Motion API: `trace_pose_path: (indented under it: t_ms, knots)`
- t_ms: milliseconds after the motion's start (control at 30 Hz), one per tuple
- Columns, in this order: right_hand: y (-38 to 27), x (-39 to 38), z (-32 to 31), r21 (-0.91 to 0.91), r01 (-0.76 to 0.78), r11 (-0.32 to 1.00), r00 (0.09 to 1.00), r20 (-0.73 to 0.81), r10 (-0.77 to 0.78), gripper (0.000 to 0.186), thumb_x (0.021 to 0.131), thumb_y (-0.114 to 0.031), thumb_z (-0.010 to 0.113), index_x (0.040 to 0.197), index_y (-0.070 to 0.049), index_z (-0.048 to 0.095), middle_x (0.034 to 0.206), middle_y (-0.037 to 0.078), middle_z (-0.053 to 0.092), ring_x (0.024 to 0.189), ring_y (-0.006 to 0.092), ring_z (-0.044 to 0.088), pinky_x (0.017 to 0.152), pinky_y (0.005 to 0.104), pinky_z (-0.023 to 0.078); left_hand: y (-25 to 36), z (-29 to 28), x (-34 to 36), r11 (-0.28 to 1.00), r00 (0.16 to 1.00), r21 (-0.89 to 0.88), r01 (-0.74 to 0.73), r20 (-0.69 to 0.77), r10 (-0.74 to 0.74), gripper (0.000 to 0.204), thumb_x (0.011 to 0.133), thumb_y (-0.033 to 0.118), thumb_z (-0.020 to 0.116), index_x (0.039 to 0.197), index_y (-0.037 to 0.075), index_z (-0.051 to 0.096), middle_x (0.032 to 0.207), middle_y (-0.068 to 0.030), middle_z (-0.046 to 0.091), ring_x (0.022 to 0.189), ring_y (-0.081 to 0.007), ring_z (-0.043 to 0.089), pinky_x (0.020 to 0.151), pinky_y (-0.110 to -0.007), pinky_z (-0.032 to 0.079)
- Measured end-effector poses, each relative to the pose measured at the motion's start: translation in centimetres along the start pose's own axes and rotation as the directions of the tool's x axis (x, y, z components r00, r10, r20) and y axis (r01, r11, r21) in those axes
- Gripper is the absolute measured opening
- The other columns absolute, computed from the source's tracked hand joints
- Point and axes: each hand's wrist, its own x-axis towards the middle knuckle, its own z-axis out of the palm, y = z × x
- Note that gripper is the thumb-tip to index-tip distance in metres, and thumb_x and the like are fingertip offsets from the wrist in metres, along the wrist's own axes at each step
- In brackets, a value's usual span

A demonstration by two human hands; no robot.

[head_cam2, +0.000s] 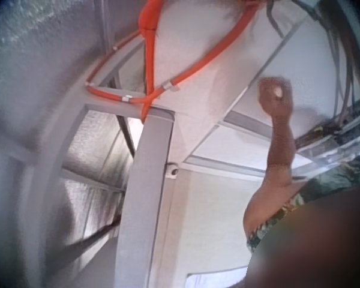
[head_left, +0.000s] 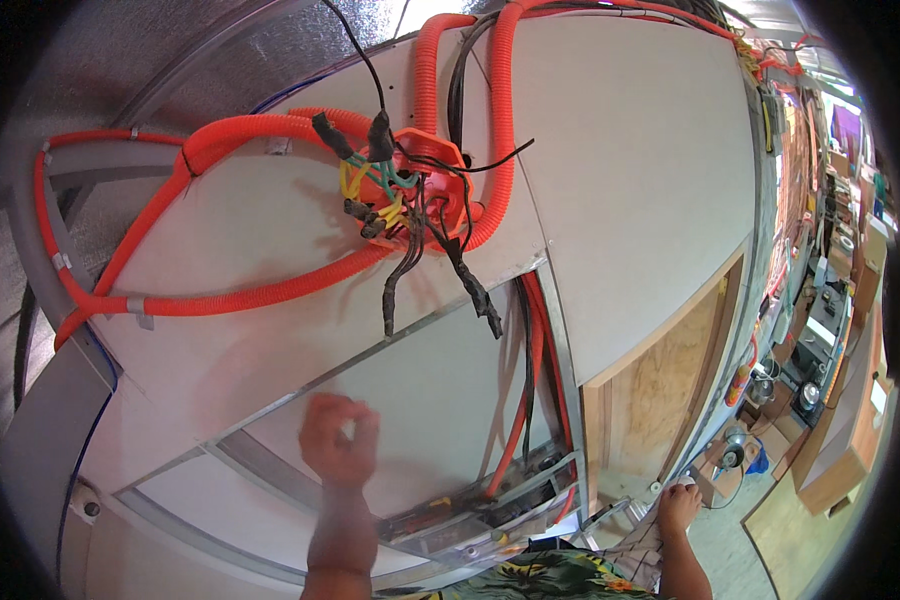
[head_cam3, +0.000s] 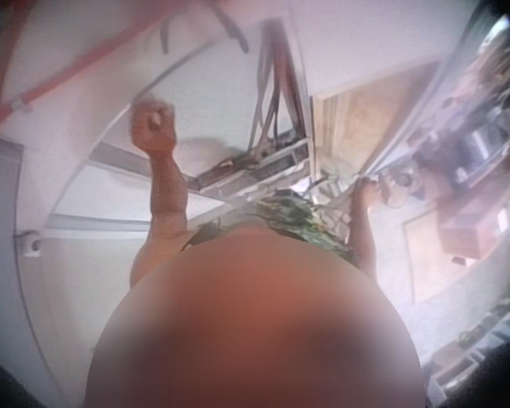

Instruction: The person works on a ceiling-mounted electrical junction box, stripping wire insulation and twisting conductors together using pliers and wire cutters. The person repeatedly handles individual wires, cuts insulation, and twists the exposed strands to form connections.

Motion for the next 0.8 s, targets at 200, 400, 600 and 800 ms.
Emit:
trace_pose_path:
  t_ms: [200,400,600,800]
  knots:
    - [0.2,0.2,-0.2,-0.005,-0.015,1.0,1.0,-0.019,0.015,0.022,0.085,-0.027,0.07,0.095,-0.008,0.076,0.117,0.014,0.062,0.115,0.0362,0.055,0.095,0.0504,0.046,1.0,4.3,10.3,0.956,0.962,-0.116,-0.27,-0.064,0.264,0.046,0.073,-0.013,0.082,0.115,0.002,0.069,0.096,-0.0094,0.068,0.077,-0.0175,0.067,0.063,-0.029,0.054]
    - [0.4,0.2,-0.6,0.011,-0.01,1.0,1.0,-0.001,0.01,0.023,0.086,-0.028,0.07,0.096,-0.008,0.077,0.117,0.014,0.064,0.115,0.0366,0.055,0.096,0.0508,0.046,0.1,5.5,13.7,0.924,0.932,-0.136,-0.358,-0.121,0.343,0.039,0.083,0.009,0.084,0.116,-0.001,0.067,0.102,-0.0101,0.07,0.082,-0.02,0.069,0.069,-0.03,0.056]
    - [0.3,0.5,-0.2,0.007,0.027,1.0,0.999,-0.017,-0.027,0.023,0.085,-0.028,0.07,0.095,-0.008,0.077,0.115,0.015,0.064,0.112,0.0374,0.057,0.093,0.051,0.047,-0.8,4.8,15.4,0.669,0.99,-0.741,0.057,-0.046,-0.136,0.032,0.095,0.022,0.077,0.115,0.0,0.066,0.105,-0.0123,0.071,0.084,-0.0227,0.072,0.07,-0.032,0.059]
    - [0.4,0.6,0.2,-0.015,0.034,0.999,0.999,-0.039,-0.035,0.024,0.086,-0.028,0.068,0.095,-0.007,0.076,0.115,0.015,0.063,0.11,0.0384,0.058,0.09,0.0517,0.049,-0.3,5.3,16.4,0.536,0.984,-0.839,0.095,-0.002,-0.178,0.029,0.096,0.018,0.076,0.11,-0.004,0.064,0.101,-0.0137,0.071,0.083,-0.0215,0.071,0.072,-0.033,0.059]
